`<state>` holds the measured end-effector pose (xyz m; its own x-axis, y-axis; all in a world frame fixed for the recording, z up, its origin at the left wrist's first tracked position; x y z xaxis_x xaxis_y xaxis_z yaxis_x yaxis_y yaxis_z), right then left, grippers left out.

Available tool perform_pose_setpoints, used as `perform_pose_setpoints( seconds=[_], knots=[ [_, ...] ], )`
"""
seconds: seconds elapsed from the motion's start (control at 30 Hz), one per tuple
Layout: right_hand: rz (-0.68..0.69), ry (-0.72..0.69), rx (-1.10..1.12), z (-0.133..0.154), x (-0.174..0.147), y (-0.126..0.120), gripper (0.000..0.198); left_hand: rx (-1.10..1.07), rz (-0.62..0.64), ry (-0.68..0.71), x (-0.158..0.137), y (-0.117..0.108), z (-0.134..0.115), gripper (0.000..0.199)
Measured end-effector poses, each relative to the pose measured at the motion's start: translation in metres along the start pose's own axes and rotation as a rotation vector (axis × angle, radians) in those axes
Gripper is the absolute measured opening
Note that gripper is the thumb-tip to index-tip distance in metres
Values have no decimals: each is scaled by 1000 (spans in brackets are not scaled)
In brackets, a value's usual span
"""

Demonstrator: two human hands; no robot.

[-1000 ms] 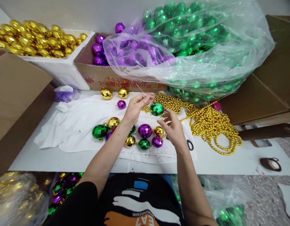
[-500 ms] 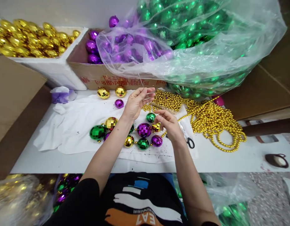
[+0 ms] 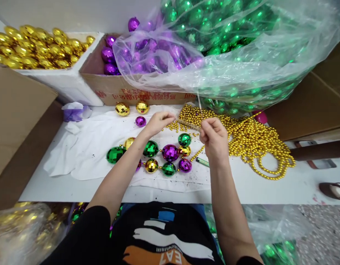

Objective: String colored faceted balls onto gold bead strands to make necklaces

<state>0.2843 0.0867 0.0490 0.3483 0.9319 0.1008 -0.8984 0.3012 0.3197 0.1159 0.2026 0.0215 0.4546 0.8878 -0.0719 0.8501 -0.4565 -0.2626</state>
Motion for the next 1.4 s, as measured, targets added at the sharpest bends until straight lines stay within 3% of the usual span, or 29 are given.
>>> perform_pose_setpoints(
  seconds=[0.07,0.13,0.27,0.43,0.6,0.77,0.83,1.0,1.4],
  knots=[
    [-26,-83,-27,17,-1,-5,30,297,-4,-95,8,-4,28,18],
    [-30,-135,-55,34,-3,-4,28,417,-14,-139,12,-4,46,27],
    [-49,-188,-74,57,-10,1,25,415,-27,-152,14,1,59,31],
    [-70,-186,-70,54,-20,3,21,361,-32,-157,12,-2,58,29],
    [-67,-87,-186,23,-35,-3,19,156,-43,-167,5,-11,47,11],
    [-32,97,-332,-12,-58,-8,19,-581,-20,-225,-15,-15,33,8],
    [-27,117,-350,-16,-66,-9,19,-713,-5,-244,-22,-16,31,12],
    [-10,123,-386,-15,-76,-7,19,-840,-15,-257,-33,-14,33,17],
    [-5,121,-440,-18,-79,0,19,-883,-44,-260,-43,-11,35,14]
  ],
)
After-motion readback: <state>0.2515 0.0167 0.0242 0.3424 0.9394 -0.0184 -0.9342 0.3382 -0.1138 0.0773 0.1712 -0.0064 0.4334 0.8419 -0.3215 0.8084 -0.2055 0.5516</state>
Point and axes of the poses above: each hand's wrist, its own x-axis towards the middle knuckle, its own y-axis out of the palm, z = x × y, the point moved 6 cm from there along x, towards the middle knuckle, and after that the axes turned 8 degrees about x, right-handed, at the moved point
